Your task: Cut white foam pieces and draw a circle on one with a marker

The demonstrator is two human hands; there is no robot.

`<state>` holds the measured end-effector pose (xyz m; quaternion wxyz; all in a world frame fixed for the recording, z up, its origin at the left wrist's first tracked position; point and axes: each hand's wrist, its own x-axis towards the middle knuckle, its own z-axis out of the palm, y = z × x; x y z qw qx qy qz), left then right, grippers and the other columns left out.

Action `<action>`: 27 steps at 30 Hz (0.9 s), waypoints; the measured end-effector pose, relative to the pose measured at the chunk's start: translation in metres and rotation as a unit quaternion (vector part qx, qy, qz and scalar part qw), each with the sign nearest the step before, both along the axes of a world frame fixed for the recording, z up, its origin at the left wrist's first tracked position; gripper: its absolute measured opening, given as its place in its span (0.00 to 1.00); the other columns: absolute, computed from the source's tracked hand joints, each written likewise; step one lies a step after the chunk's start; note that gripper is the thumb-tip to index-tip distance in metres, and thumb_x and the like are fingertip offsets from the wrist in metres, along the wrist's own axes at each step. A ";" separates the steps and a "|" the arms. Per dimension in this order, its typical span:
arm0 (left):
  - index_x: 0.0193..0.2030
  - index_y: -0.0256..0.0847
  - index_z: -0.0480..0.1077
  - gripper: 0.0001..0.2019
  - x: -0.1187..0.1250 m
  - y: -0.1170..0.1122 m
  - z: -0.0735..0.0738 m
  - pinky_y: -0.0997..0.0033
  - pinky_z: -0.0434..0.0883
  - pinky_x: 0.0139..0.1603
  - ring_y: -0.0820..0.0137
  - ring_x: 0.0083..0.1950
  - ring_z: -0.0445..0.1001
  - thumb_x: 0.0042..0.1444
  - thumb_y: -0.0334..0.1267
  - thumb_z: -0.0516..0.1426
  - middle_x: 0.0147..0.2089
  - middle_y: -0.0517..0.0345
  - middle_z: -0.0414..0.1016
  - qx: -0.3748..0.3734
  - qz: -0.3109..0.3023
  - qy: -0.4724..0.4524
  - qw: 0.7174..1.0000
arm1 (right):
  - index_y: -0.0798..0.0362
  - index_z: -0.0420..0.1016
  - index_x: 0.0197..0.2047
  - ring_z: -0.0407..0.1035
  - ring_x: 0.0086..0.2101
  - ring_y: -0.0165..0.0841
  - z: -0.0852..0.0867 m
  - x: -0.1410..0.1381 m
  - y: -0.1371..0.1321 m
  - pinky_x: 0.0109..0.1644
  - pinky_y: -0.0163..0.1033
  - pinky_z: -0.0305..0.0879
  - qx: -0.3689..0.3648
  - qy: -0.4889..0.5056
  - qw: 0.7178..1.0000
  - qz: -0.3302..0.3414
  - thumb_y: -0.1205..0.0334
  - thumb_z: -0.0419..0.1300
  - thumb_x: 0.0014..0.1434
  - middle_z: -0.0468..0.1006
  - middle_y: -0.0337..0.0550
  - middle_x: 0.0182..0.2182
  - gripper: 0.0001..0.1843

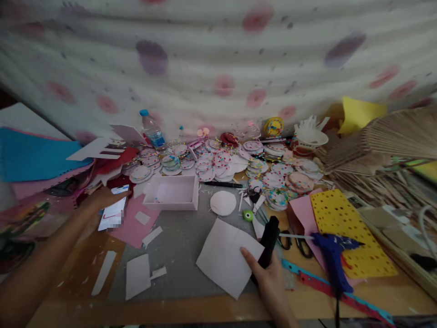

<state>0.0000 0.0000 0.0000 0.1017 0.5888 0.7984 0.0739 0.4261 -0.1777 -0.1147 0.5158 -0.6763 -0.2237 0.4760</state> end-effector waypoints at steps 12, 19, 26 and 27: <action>0.41 0.41 0.67 0.16 0.169 -0.149 -0.031 0.71 0.70 0.34 0.65 0.37 0.74 0.58 0.52 0.52 0.36 0.56 0.75 -0.109 -0.141 -0.429 0.886 | 0.53 0.69 0.43 0.69 0.24 0.32 0.041 -0.068 0.014 0.25 0.34 0.65 0.040 0.084 0.993 0.074 0.45 0.66 0.48 0.76 0.38 0.27 0.25; 0.34 0.42 0.65 0.12 0.126 -0.129 0.006 0.74 0.65 0.32 0.68 0.33 0.72 0.61 0.47 0.50 0.31 0.61 0.72 -0.034 -0.221 -0.217 0.950 | 0.48 0.67 0.48 0.60 0.21 0.26 0.024 -0.038 0.000 0.22 0.31 0.58 0.084 -0.023 0.977 0.195 0.46 0.61 0.55 0.72 0.36 0.31 0.21; 0.38 0.43 0.68 0.11 0.101 -0.137 0.020 0.75 0.65 0.29 0.69 0.33 0.74 0.62 0.45 0.49 0.32 0.61 0.75 -0.049 -0.234 -0.096 0.966 | 0.50 0.64 0.57 0.72 0.44 0.39 0.008 -0.043 0.008 0.50 0.44 0.67 0.137 -0.110 0.924 0.341 0.52 0.54 0.61 0.76 0.49 0.47 0.23; 0.39 0.44 0.69 0.10 0.102 -0.139 0.019 0.75 0.66 0.31 0.69 0.35 0.75 0.62 0.44 0.49 0.35 0.60 0.76 -0.044 -0.251 -0.095 0.962 | 0.51 0.65 0.56 0.71 0.45 0.40 0.009 -0.041 0.015 0.51 0.44 0.67 0.140 -0.120 0.929 0.322 0.50 0.55 0.60 0.76 0.50 0.47 0.23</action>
